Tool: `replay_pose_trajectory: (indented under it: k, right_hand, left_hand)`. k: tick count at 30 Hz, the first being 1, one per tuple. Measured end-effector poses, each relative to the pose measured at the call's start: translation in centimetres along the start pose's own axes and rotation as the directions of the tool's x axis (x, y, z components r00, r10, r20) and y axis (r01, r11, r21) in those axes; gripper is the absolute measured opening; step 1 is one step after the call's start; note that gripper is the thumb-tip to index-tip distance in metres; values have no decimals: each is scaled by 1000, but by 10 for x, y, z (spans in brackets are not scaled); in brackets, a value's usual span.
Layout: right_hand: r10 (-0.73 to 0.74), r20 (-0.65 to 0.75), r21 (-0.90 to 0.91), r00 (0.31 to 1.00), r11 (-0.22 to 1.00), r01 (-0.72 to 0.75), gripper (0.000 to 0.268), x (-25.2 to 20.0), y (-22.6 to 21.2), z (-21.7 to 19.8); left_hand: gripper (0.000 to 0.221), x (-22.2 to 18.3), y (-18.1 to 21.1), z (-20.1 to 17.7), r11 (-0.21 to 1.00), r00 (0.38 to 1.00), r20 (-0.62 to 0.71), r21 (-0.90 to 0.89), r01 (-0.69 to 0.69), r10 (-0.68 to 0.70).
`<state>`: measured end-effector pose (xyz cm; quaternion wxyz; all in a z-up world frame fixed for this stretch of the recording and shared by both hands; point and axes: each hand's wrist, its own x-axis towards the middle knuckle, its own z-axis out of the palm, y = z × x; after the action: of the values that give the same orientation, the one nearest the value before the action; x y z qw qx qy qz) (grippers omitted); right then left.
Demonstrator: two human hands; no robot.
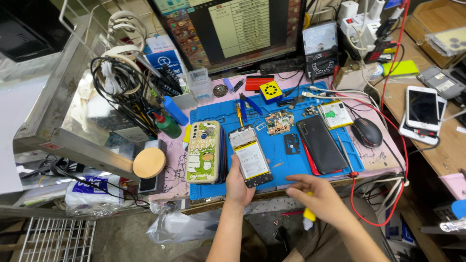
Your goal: The person handles a mobile phone motherboard, marks a component with a pen, and positions a battery and motherboard onto a phone frame on a workbench.
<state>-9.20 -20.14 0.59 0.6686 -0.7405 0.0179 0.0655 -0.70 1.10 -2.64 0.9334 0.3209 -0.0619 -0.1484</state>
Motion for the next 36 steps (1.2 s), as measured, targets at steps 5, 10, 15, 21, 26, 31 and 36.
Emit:
replay_pose_trajectory:
  k: [5,10,15,21,26,31,36]
  right_hand:
    - [-67,-147,-370,987,929,8,44,19,-26,19]
    - [-49,-97,-328,994,945,15,39,55,-18,38]
    - [65,-34,-254,997,964,-72,28,71,10,36]
    - [15,26,-163,1000,987,-11,22,71,6,34]
    - [129,49,-107,990,987,-123,23,75,8,32]
    - [117,67,-78,991,991,-112,24,83,17,31]
    - [139,82,-89,987,987,-131,27,83,15,30]
  left_hand:
    - [48,5,-10,9,967,962,-209,216,-132,178]
    - [54,3,-15,20,783,896,-256,605,-145,364]
    - [83,-17,9,69,-128,812,7,988,83,583]
    - [64,18,26,123,-598,744,354,798,76,567]
    - [50,89,19,104,-509,931,258,855,-97,257]
    - [34,110,13,83,-555,982,100,832,5,158]
    - [41,101,14,67,-306,967,162,947,-96,196]
